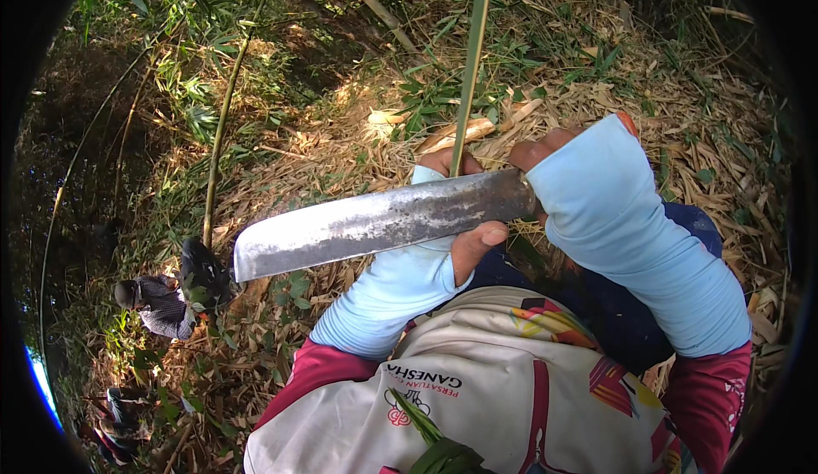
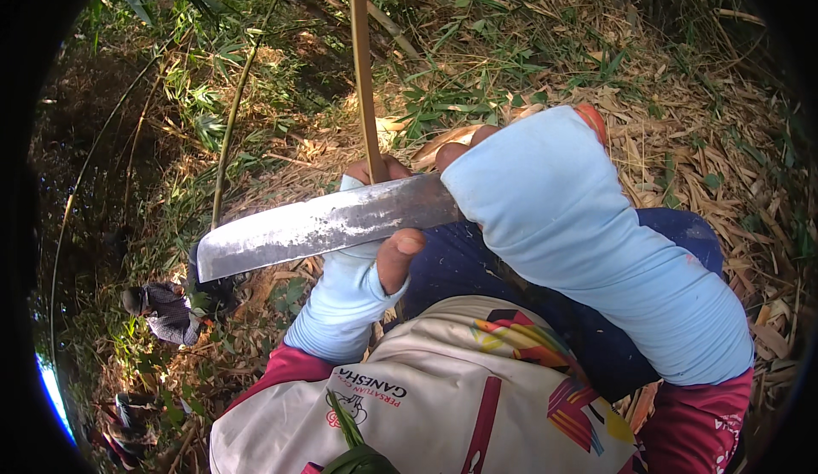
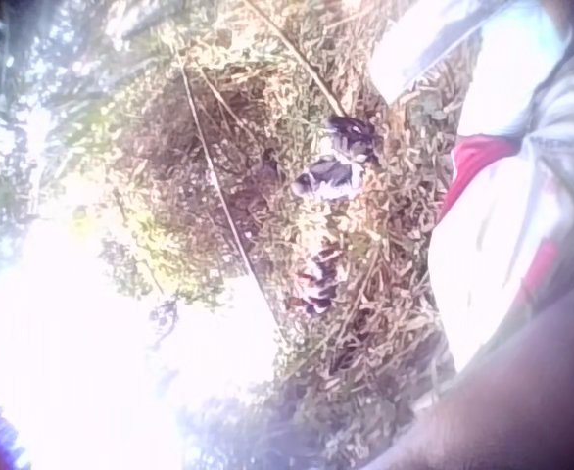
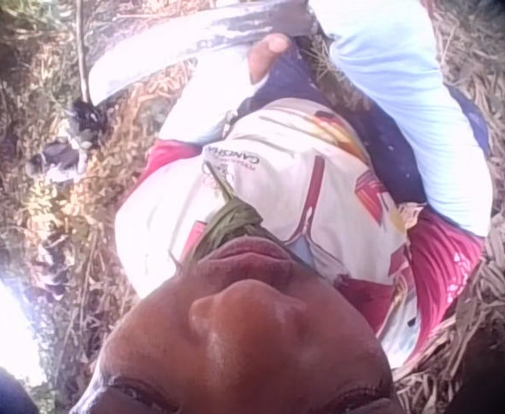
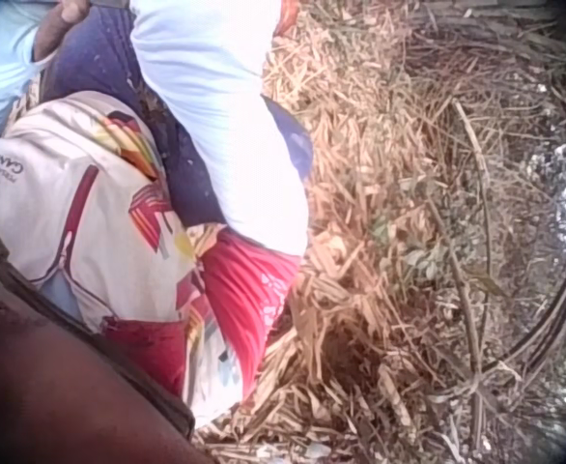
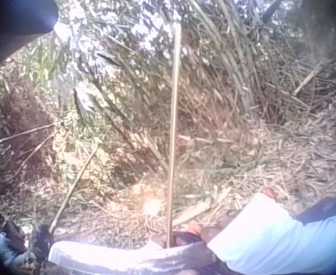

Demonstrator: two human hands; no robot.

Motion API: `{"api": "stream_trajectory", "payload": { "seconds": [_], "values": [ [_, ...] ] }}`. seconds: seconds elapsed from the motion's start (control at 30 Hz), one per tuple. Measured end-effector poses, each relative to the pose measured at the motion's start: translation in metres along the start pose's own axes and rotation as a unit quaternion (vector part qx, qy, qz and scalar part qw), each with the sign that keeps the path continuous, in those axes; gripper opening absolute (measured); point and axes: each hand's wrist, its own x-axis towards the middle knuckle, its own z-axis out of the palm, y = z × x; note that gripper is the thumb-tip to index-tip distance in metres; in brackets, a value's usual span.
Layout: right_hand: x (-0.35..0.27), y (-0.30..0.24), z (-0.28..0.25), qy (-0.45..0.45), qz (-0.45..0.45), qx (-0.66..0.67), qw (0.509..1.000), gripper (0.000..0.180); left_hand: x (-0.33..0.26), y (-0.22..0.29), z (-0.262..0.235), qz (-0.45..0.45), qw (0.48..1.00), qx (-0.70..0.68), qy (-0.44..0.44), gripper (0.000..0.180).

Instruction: The person uses a large knife to split a long bamboo stalk into thin strips. They hold the bamboo vertically and repeatedly strike it with the knife to separate the layers, creating long, thin pieces.

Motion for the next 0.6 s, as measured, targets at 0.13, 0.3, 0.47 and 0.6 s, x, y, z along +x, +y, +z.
{"api": "stream_trajectory", "payload": {
  "seconds": [0.13,0.3,0.47,0.6],
  "values": [
    [0.0003,-0.0025,-0.0001,-0.018,0.002,-0.011,1.0,0.008,-0.0005,0.0038,-0.0001,0.011,1.0,0.018,0.006,0.052],
    [-0.0005,-0.0023,0.0005,-0.015,-0.004,-0.028,0.999,0.009,-0.0036,0.0078,0.0013,-0.021,1.0,0.012,0.012,0.062],
    [-0.0011,-0.0009,0.0043,-0.006,-0.009,-0.026,1.0,0.009,-0.0059,0.0102,0.0044,-0.029,0.999,0.011,0.028,0.062],
    [-0.0027,-0.0016,0.0057,-0.019,-0.008,-0.029,0.999,0.008,-0.0079,0.0088,0.0042,-0.018,0.999,0.042,0.029,0.063]
  ]
}}
